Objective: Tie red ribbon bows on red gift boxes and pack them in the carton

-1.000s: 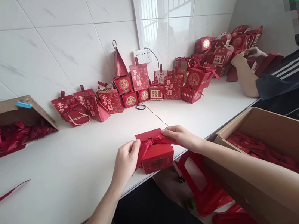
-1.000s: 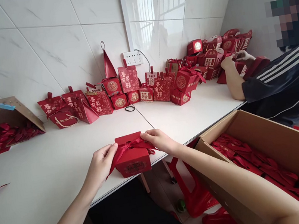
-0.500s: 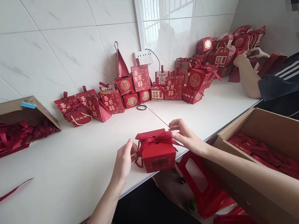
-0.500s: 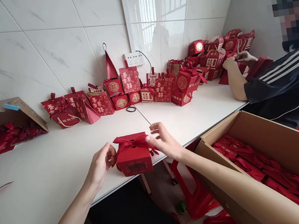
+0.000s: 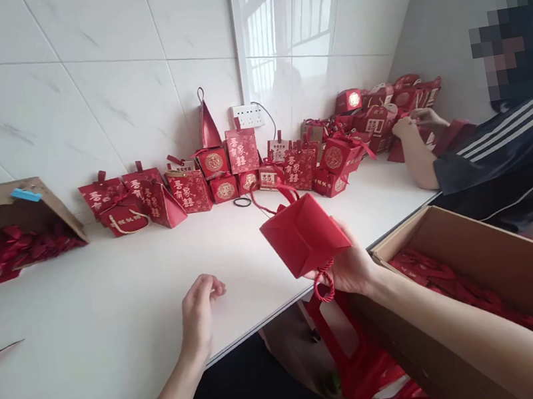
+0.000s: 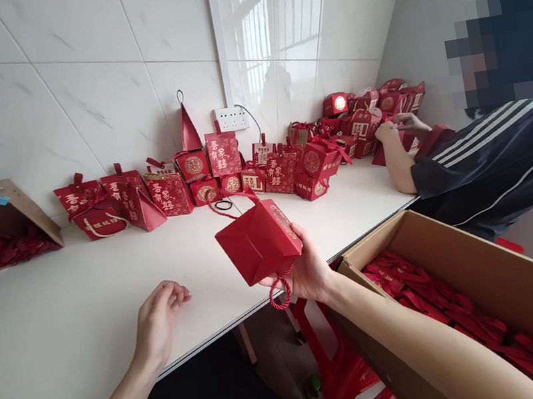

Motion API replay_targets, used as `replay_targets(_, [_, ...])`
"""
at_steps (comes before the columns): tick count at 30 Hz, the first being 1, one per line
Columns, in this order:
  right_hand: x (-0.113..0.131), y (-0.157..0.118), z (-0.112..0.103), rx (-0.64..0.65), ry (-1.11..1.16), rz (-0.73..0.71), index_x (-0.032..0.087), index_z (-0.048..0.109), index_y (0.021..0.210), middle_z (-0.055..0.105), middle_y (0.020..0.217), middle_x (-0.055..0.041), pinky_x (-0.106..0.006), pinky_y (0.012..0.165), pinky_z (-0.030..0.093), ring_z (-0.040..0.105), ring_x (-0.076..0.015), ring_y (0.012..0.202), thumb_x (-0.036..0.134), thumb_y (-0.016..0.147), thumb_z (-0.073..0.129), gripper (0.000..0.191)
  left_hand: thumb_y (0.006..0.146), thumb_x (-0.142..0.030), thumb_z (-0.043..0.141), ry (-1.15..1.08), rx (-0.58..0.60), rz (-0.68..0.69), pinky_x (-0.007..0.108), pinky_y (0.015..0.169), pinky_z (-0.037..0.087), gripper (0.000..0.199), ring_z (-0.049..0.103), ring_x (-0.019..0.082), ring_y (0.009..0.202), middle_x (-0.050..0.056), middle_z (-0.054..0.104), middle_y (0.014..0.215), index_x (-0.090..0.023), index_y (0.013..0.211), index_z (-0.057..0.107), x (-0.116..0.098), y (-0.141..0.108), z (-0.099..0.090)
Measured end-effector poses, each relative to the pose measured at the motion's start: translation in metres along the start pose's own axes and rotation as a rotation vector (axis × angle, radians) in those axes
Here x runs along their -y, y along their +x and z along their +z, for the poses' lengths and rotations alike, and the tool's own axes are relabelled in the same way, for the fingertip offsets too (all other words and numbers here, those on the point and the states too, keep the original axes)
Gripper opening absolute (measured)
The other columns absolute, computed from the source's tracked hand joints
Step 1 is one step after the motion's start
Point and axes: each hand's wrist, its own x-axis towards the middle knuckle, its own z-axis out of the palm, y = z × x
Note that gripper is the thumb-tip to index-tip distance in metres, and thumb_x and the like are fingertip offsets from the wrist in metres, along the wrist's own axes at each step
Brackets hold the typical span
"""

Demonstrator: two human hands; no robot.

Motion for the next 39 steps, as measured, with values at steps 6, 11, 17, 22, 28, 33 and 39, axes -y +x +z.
replay_targets(6, [0.007,-0.027,-0.007,0.02,0.038,0.042,0.021,0.053,0.109,0.067,0.101,-0.0074,-0.044,0.082,0.054,0.065,-0.0228,0.095,0.061,0.082,0.042,0.05,0.081,-0.049,0.044,0.414,0.277,-0.032,0.026,0.06,0.037,0.034,0.048,0.016,0.07,0.0,0.051,0.068,-0.021,0.063,0.051,-0.002,-0.002,0.0])
replay_targets(11, [0.016,-0.044,-0.016,-0.127,-0.256,-0.092,0.02,0.051,0.107,0.063,0.107,-0.012,-0.05,0.084,0.052,0.062,-0.0292,0.102,0.069,0.078,0.039,0.058,0.08,-0.05,0.043,0.498,0.292,-0.011,0.026,0.062,0.04,0.035,0.053,0.018,0.073,0.0,0.055,0.069,-0.022,0.064,0.053,-0.002,0.0,-0.002])
replay_targets(17, [0.044,-0.082,-0.044,-0.466,-1.604,-1.011,0.025,0.038,0.126,0.043,0.123,-0.0136,-0.052,0.093,0.047,0.049,-0.0317,0.115,0.038,0.061,0.077,0.076,0.078,-0.052,0.044,0.526,0.249,0.038,0.029,0.069,0.045,0.035,0.057,0.02,0.077,0.002,0.059,0.072,-0.021,0.065,0.055,-0.007,0.003,0.004])
replay_targets(22, [0.046,-0.112,-0.049,-0.469,-2.027,-1.096,0.025,0.03,0.134,0.037,0.122,-0.0163,-0.051,0.08,0.055,0.046,-0.0345,0.116,0.035,0.07,0.072,0.077,0.082,-0.054,0.045,0.365,0.386,0.24,0.032,0.079,0.049,0.036,0.059,0.022,0.097,0.004,0.062,0.097,-0.022,0.091,0.057,-0.041,-0.01,0.068])
replay_targets(28, [0.037,-0.125,-0.04,-0.416,-2.05,-1.068,0.027,0.028,0.136,0.034,0.126,-0.0172,-0.047,0.073,0.058,0.049,-0.0347,0.114,0.036,0.07,0.072,0.079,0.085,-0.049,0.049,0.273,0.612,0.462,0.033,0.084,0.048,0.038,0.056,0.019,0.101,0.007,0.057,0.112,-0.023,0.112,0.052,-0.078,-0.026,0.148])
replay_targets(33, [0.039,-0.136,-0.04,-0.437,-2.004,-1.067,0.026,0.029,0.136,0.035,0.125,-0.0174,-0.048,0.075,0.058,0.048,-0.0345,0.115,0.038,0.071,0.071,0.078,0.088,-0.027,0.05,0.079,0.519,0.636,0.024,0.072,0.048,0.01,0.055,0.012,0.08,0.001,0.053,0.084,-0.02,0.08,0.05,-0.068,-0.05,0.161])
replay_targets(39, [0.039,-0.145,-0.047,-0.453,-1.983,-1.044,0.029,0.028,0.136,0.034,0.126,-0.0167,-0.048,0.076,0.057,0.048,-0.0347,0.116,0.038,0.071,0.071,0.078,0.084,-0.024,0.054,0.05,0.404,0.801,0.03,0.083,0.049,0.017,0.054,0.015,0.095,0.005,0.052,0.101,-0.021,0.1,0.049,-0.066,-0.06,0.167])
